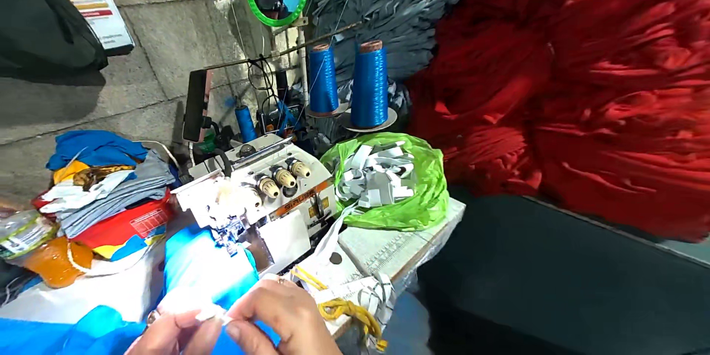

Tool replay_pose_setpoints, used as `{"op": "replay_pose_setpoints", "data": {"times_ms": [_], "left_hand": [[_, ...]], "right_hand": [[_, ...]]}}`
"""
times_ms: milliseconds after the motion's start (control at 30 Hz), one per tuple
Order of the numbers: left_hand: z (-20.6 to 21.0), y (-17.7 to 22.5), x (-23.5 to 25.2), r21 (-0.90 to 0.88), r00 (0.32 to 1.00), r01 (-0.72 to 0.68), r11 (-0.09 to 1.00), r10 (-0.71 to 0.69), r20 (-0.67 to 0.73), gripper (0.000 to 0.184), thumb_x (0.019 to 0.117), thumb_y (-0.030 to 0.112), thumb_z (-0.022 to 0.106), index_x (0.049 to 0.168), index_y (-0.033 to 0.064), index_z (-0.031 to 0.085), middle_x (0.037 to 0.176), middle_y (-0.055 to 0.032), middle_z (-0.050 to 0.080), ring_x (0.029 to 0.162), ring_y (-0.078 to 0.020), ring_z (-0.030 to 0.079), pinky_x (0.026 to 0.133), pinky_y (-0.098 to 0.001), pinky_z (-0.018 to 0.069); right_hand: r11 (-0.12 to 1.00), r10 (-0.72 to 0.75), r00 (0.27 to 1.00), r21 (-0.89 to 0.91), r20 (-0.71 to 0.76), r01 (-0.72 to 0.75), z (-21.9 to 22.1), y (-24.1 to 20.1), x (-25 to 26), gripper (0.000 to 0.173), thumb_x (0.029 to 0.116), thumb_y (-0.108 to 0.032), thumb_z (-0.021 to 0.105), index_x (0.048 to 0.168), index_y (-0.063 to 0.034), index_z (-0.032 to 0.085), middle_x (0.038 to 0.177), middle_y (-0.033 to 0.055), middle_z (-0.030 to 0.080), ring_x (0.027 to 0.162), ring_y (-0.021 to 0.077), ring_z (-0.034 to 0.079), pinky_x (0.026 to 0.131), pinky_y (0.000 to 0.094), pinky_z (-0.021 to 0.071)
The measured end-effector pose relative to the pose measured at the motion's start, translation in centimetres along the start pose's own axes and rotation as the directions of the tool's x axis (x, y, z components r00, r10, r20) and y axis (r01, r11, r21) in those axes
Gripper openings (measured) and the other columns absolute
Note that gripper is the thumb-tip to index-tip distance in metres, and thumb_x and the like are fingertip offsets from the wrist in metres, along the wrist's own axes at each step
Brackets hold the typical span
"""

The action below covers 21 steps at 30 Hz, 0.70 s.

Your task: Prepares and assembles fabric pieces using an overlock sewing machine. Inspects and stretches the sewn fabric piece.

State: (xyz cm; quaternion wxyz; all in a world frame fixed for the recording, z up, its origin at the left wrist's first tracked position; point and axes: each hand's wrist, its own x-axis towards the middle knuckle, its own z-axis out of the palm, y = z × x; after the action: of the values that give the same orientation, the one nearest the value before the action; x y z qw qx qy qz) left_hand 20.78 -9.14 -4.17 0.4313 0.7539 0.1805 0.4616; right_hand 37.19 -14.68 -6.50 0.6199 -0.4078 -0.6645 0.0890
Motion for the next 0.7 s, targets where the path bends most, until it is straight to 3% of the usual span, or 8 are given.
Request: {"op": "replay_pose_setpoints", "data": {"times_ms": [133,200,267,367,567,700], "left_hand": [[-0.3,0.3,-0.8,-0.06,0.999,0.044,0.997,-0.044,-0.008,0.021,0.1022,0.017,0.06,0.105,0.0313,0.074,0.102,0.0202,0.072,0.093,0.0054,0.066,0.083,-0.0169,0.055],[0.1,0.8,-1.2,-0.117,0.989,0.143,0.983,-0.147,-0.021,0.023,0.1009,0.01,0.059,0.107,0.0258,0.074,0.103,0.0177,0.072,0.091,0.0033,0.067,0.082,-0.0193,0.0565],[1.2,1.2,-1.4,-0.22,0.952,0.281,0.934,-0.3,-0.057,0.026,0.0957,-0.002,0.054,0.105,0.0163,0.071,0.098,0.0131,0.073,0.087,0.0002,0.068,0.078,-0.0217,0.0577],[2.3,1.2,-1.6,-0.341,0.892,0.405,0.848,-0.448,-0.054,0.024,0.0972,-0.004,0.05,0.107,0.0095,0.068,0.096,0.0079,0.074,0.086,-0.0025,0.069,0.076,-0.0229,0.0578],[3.1,-0.2,-1.4,-0.357,0.859,0.413,0.838,-0.489,-0.151,0.017,0.0974,-0.004,0.051,0.104,0.0028,0.066,0.091,0.0025,0.071,0.077,-0.0033,0.067,0.067,-0.0196,0.0554],[3.5,-0.8,-0.7,-0.355,0.832,0.437,0.826,-0.522,-0.191,0.017,0.0975,-0.004,0.052,0.091,0.006,0.064,0.081,0.0028,0.067,0.07,-0.0018,0.062,0.063,-0.0172,0.0515]], "right_hand": [[0.996,0.032,0.999,0.084,-0.004,-0.031,0.7,-0.7,-0.2,0.016,0.0969,-0.005,0.061,0.091,0.0057,0.072,0.082,0.0154,0.07,0.081,0.0194,0.067,0.077,0.0299,0.0528],[0.978,0.123,0.992,0.176,-0.029,-0.116,1.0,-1.2,-0.5,0.016,0.096,-0.003,0.061,0.091,0.0086,0.071,0.083,0.0157,0.069,0.079,0.0146,0.066,0.076,0.0253,0.0531],[0.907,0.283,0.959,0.335,-0.036,-0.255,1.2,-1.5,-0.7,0.012,0.0945,0.001,0.06,0.093,0.0101,0.069,0.084,0.0096,0.068,0.076,0.0047,0.064,0.073,0.0199,0.0537],[0.774,0.448,0.894,0.492,0.018,-0.398,0.9,-1.6,-0.6,0.008,0.0952,0.003,0.057,0.094,0.0024,0.065,0.082,-0.0038,0.067,0.072,-0.0024,0.062,0.07,0.0184,0.0541],[0.672,0.581,0.809,0.508,0.09,-0.539,1.0,-0.6,-1.1,0.012,0.0972,0.002,0.057,0.092,-0.0048,0.066,0.078,-0.0072,0.067,0.07,-0.0007,0.064,0.07,0.0194,0.0557],[0.702,0.572,0.815,0.456,0.097,-0.547,1.2,0.1,-1.6,0.011,0.0955,0.002,0.057,0.091,-0.0036,0.066,0.078,-0.0069,0.066,0.069,-0.0022,0.062,0.067,0.017,0.053]]}}
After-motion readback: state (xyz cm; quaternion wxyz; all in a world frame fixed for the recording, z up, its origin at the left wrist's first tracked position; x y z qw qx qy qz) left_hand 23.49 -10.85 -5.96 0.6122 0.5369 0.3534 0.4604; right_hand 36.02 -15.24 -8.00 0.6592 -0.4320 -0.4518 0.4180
